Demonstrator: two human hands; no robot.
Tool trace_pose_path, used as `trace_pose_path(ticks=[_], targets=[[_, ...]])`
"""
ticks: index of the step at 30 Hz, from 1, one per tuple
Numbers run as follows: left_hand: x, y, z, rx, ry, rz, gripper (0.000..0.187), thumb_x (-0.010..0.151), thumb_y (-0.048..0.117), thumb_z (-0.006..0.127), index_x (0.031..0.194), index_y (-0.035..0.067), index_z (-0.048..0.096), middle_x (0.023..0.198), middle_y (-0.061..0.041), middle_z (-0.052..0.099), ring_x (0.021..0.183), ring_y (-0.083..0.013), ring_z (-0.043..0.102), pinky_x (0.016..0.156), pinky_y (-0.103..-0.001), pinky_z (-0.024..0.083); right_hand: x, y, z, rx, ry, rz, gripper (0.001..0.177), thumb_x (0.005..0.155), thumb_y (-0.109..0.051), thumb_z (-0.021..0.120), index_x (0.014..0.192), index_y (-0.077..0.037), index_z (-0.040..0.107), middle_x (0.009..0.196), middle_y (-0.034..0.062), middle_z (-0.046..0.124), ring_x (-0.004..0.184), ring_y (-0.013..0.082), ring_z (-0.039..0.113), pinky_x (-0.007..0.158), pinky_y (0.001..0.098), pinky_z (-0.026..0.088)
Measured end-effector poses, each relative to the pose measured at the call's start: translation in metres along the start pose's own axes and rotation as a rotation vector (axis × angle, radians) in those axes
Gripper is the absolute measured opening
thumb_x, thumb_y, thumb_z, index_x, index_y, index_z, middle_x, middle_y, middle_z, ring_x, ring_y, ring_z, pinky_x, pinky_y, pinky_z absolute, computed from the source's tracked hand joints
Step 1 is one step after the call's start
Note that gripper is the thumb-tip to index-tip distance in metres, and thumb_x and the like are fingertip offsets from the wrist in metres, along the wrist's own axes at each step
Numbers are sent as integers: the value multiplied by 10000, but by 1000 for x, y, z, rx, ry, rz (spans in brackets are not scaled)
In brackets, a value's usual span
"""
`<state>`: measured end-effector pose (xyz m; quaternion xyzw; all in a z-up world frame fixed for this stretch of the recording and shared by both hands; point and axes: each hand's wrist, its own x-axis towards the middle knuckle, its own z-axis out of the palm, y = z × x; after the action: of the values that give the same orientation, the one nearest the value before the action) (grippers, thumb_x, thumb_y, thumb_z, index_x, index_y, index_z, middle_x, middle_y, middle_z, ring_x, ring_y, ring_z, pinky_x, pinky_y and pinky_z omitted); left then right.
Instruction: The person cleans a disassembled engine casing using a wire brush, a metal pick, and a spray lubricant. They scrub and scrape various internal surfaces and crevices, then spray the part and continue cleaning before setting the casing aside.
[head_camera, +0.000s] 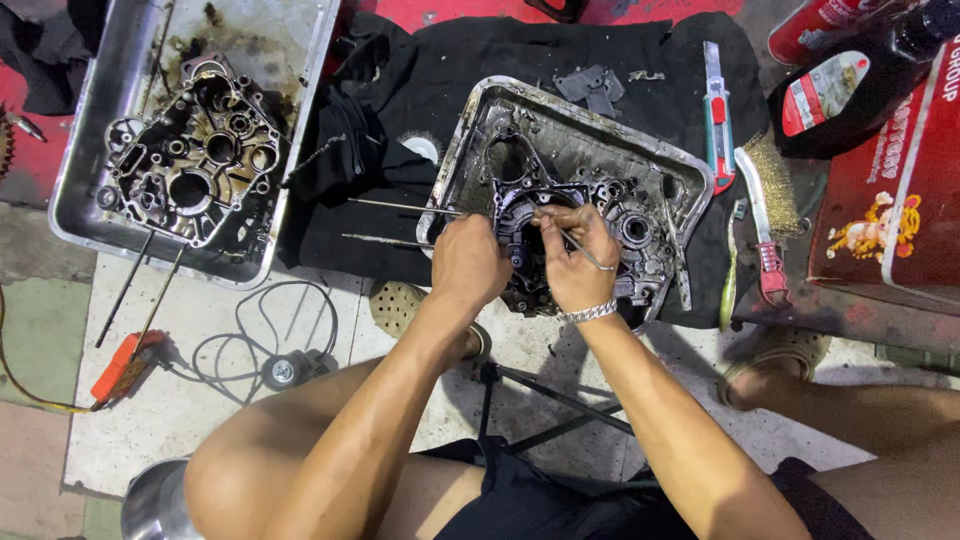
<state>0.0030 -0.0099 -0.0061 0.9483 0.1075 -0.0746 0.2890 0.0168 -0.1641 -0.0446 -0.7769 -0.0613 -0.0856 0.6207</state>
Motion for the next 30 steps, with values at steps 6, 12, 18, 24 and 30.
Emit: trace_pose_path(ticks=[6, 12, 18, 24, 30], targets=[[0, 0, 1, 8, -10, -8, 192, 707, 95, 780, 815, -45, 706, 960, -269, 704, 946, -446, 679, 854, -508, 546, 1, 0, 1, 10, 8, 1, 141, 994, 35, 662, 918, 9, 545, 1015, 150, 771, 918, 174, 758, 847, 294, 603], [0, 2, -1, 20, -18, -28, 173, 709, 72, 764, 827, -44, 714, 987, -274, 703, 957, -442, 681, 867, -498, 547, 11, 2, -5, -48, 41, 85, 134, 969, 27, 675, 898, 14, 562, 973, 152, 772, 884, 178, 775, 796, 297, 617], [1, 4, -1, 45, -29, -15, 209, 685, 63, 771, 849, -52, 710, 978, -275, 704, 963, -432, 683, 877, -488, 546, 37, 1, -24, -324, -95, 45, 102, 929, 5, 702, 896, -13, 607, 926, 125, 773, 853, 192, 786, 769, 300, 632], [0, 1, 2, 13, 26, 10, 202, 677, 32, 752, 851, -63, 713, 948, -286, 703, 937, -454, 676, 850, -503, 542, 70, -17, -30, -440, -262, -67, 106, 865, -13, 707, 916, -1, 614, 868, 148, 767, 766, 228, 760, 707, 359, 593], [-2, 0, 4, 9, 30, 12, 162, 684, 20, 732, 828, -54, 726, 965, -289, 703, 928, -449, 686, 865, -485, 566, 84, -33, -32, -475, -402, -147, 68, 874, -23, 705, 899, 2, 647, 867, 167, 746, 749, 257, 754, 682, 355, 571]])
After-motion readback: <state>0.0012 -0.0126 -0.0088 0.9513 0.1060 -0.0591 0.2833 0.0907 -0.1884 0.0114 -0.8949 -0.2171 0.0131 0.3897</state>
